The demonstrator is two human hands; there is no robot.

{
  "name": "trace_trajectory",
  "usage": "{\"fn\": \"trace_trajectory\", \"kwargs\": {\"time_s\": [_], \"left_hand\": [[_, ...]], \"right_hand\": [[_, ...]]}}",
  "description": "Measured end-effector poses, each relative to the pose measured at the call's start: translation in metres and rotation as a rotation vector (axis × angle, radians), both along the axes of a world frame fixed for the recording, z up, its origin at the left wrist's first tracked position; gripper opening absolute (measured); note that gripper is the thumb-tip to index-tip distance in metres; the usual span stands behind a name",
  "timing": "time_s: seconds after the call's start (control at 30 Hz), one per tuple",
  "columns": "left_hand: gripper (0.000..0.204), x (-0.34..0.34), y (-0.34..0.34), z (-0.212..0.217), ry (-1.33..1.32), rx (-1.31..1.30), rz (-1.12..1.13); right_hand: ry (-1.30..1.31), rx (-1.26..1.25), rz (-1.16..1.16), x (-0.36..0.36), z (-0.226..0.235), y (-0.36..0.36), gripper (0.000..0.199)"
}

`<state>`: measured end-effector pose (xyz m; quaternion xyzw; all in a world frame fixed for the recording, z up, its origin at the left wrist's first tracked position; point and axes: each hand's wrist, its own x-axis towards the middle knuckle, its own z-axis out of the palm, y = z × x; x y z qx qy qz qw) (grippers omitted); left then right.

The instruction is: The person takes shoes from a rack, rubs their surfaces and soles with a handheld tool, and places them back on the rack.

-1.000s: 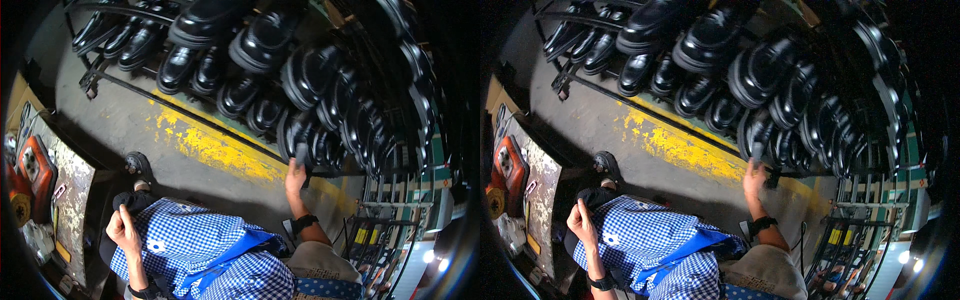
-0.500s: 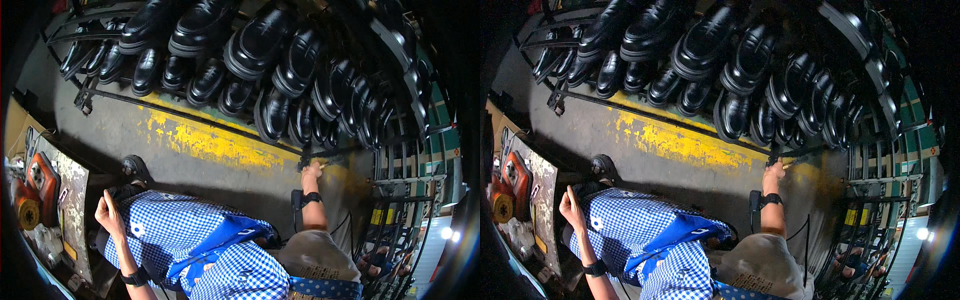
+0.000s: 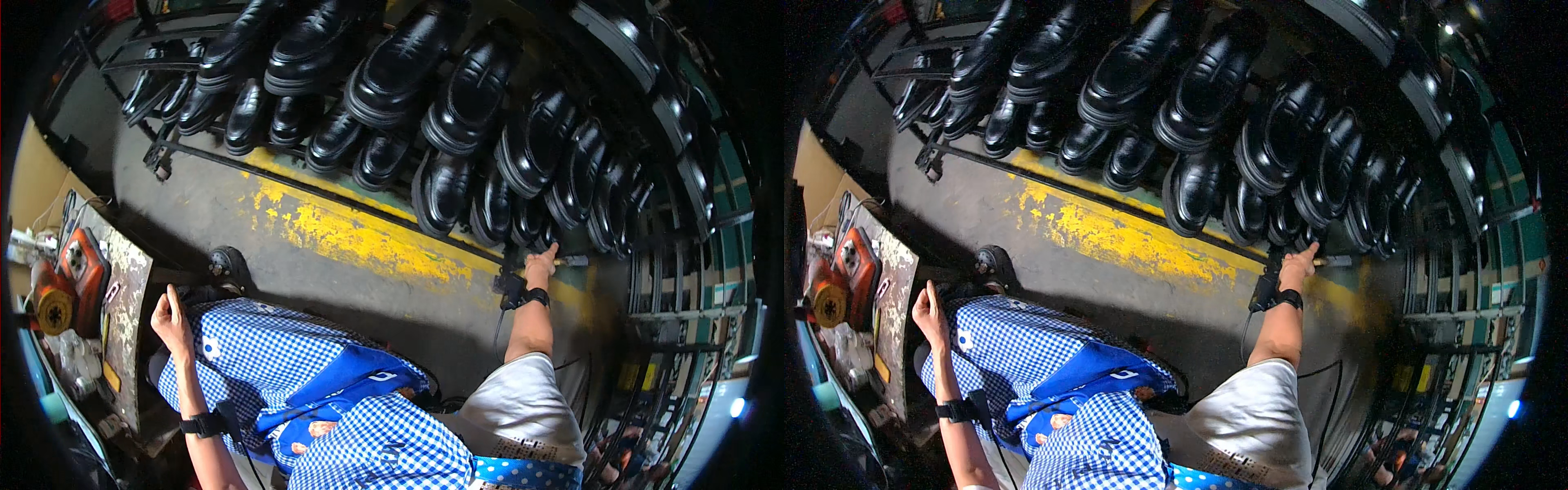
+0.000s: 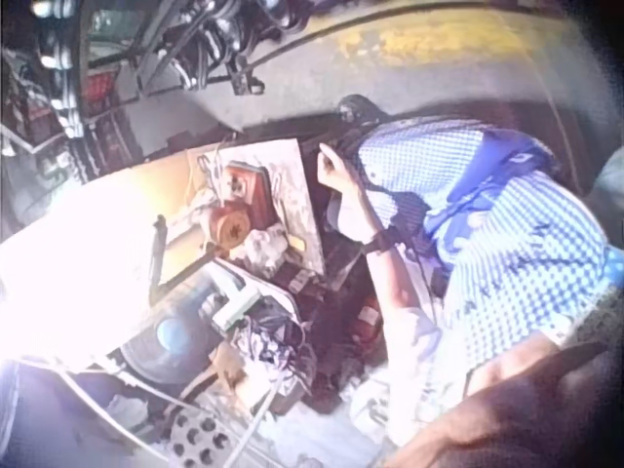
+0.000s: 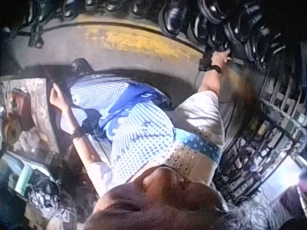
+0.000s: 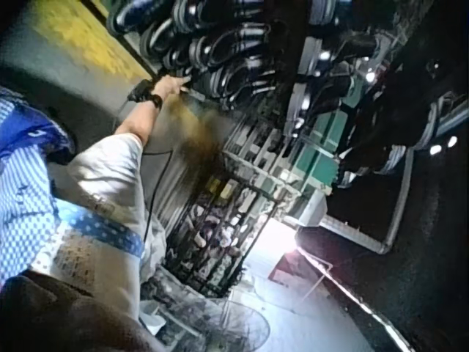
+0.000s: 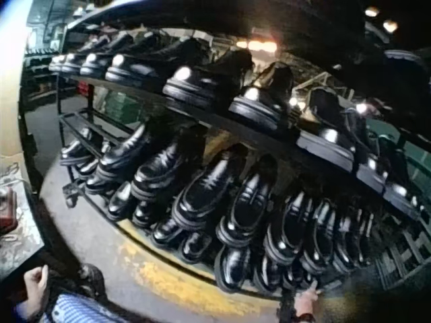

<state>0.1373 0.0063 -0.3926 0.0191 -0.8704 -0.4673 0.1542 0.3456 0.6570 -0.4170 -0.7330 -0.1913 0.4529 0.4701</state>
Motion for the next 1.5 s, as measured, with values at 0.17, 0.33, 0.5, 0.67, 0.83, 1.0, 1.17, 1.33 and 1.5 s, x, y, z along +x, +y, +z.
{"fn": "trace_trajectory", "kwargs": {"time_s": [0.17,0.33,0.5,0.67,0.83,1.0,1.17,1.33,1.5], "left_hand": [[0.04,0.001,0.003,0.003,-0.005,-0.1,0.061],[0.041,-0.003,0.006,-0.001,0.003,-0.13,0.058],[0.042,0.004,0.007,0.005,0.036,-0.168,0.091],[0.041,0.001,0.009,0.007,0.063,-0.134,0.048],[0.04,0.0,0.002,0.0,0.052,-0.062,0.032],[0.04,0.002,0.002,-0.002,0.082,-0.067,0.044],[0.04,0.002,0.001,-0.007,0.075,-0.001,0.028],[0.04,-0.001,0.006,-0.005,0.06,0.04,0.022],[0.04,0.0,-0.005,-0.013,0.075,0.042,0.029]], "right_hand": [[0.274,0.029,0.231,0.026,-0.03,0.043,0.062],[0.417,-0.083,0.214,0.043,-0.041,0.071,0.055],[0.112,0.07,-0.077,-0.003,0.012,-0.03,0.054],[0.228,0.09,-0.042,0.04,-0.027,-0.034,0.059],[0.449,0.082,0.383,0.06,-0.021,-0.019,0.045],[0.55,0.198,0.345,0.098,-0.037,-0.03,0.037],[0.527,0.407,0.547,0.168,-0.076,-0.12,0.045],[0.803,0.037,0.534,0.27,-0.139,-0.117,0.039],[0.833,0.284,0.935,0.208,-0.089,-0.134,0.035]]}}
